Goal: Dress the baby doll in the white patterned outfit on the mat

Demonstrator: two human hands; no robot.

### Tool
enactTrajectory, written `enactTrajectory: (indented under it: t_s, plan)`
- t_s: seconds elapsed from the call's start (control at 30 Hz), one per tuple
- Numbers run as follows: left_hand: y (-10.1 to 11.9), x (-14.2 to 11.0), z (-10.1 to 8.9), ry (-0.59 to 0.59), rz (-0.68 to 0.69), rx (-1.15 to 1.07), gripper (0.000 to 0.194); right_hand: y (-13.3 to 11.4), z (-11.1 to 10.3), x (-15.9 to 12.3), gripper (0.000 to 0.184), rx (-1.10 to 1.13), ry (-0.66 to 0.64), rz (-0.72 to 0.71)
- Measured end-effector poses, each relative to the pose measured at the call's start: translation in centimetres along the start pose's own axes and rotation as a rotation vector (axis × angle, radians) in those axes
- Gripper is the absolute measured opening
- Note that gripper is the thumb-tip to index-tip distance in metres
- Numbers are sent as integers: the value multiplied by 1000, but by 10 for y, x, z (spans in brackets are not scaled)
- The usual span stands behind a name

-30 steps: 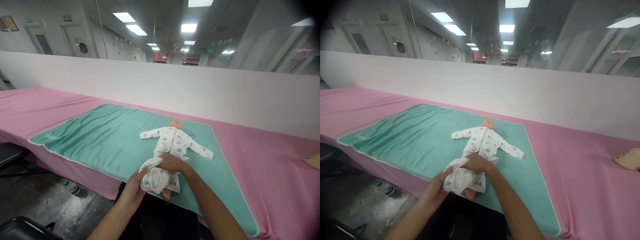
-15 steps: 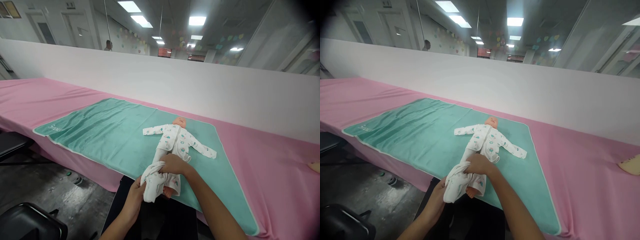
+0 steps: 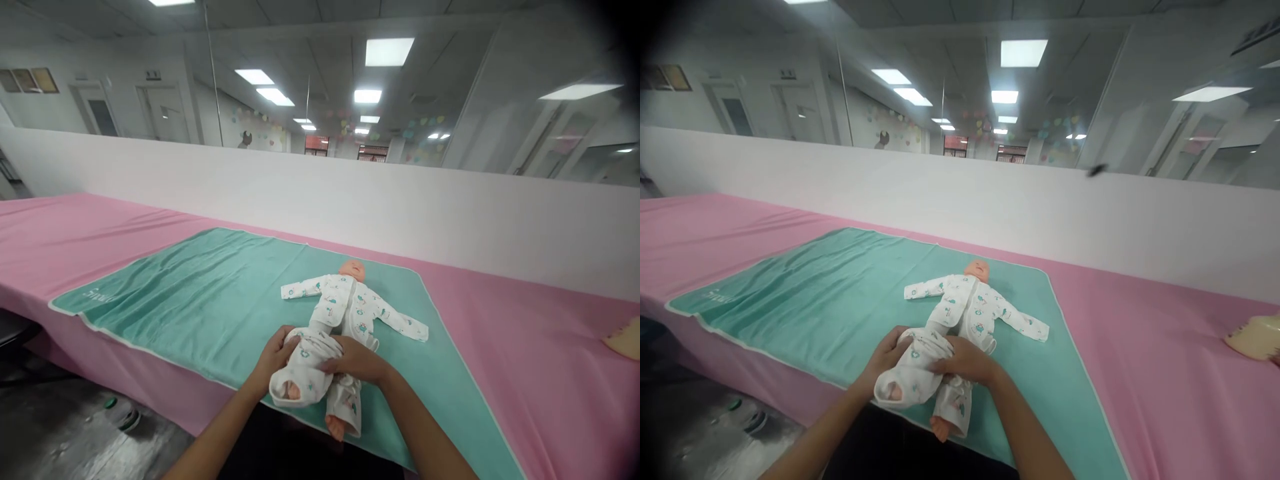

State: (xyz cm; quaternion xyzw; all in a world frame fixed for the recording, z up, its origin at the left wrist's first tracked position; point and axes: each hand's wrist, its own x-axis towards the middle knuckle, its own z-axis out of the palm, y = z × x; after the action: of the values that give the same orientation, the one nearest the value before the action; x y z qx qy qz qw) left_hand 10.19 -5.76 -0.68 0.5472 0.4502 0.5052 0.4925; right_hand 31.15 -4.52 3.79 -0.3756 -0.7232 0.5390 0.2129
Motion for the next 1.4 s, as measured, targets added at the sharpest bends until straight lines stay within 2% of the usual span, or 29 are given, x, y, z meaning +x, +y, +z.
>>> enactTrajectory:
  t_s: [0.13, 0.27, 0.37, 0.47, 0.53, 0.6, 0.73, 0.83, 0.9, 0.97, 1.0, 1.07, 1.13, 1.2, 1.3, 1.4]
  plan:
    - [-7, 43, 9, -30, -34, -177, 35, 10, 2, 2, 37, 144, 40, -9]
    - [-5, 60, 22, -56, -107, -425, 38, 18, 1, 6, 38, 222, 206, -12]
    - [-2, 67, 20, -173, -159, -570, 36, 19, -11, 10, 31, 53, 408, -44]
    - [0, 77, 13, -172, -174, -559, 31, 19, -25, 13, 24, -119, 532, -40]
    - [3, 84, 10, -146, -142, -435, 28, 21, -30, 14, 27, -140, 536, -38]
    - [5, 88, 10, -171, -95, -201, 25, 25, -31, 13, 31, -159, 594, -76]
    - [7, 93, 15, -170, 113, 265, 26, 34, -25, 12, 33, -245, 820, -169]
    - [11, 101, 25, -142, 289, 513, 36, 38, -24, 16, 27, -389, 1012, -226]
    - [15, 108, 37, -153, 326, 673, 47, 40, -28, 19, 28, -534, 1191, -223]
    - [20, 115, 53, -143, 293, 832, 55, 45, -34, 23, 35, -643, 1319, -145]
    - [22, 118, 61, -126, 264, 911, 57, 49, -37, 25, 39, -652, 1327, -89]
    - [25, 121, 78, -93, 215, 1056, 54, 58, -42, 28, 42, -577, 1261, 11]
    - [27, 124, 90, -91, 199, 1164, 42, 68, -45, 30, 40, -458, 1192, 54]
    - [27, 130, 94, -98, 202, 1199, 30, 75, -46, 31, 38, -370, 1159, 61]
    - [30, 147, 80, -36, 131, 1063, 25, 81, -50, 28, 36, -304, 1145, 50]
    - [34, 169, 39, 65, 2, 932, 23, 83, -62, 14, 35, -311, 1219, 54]
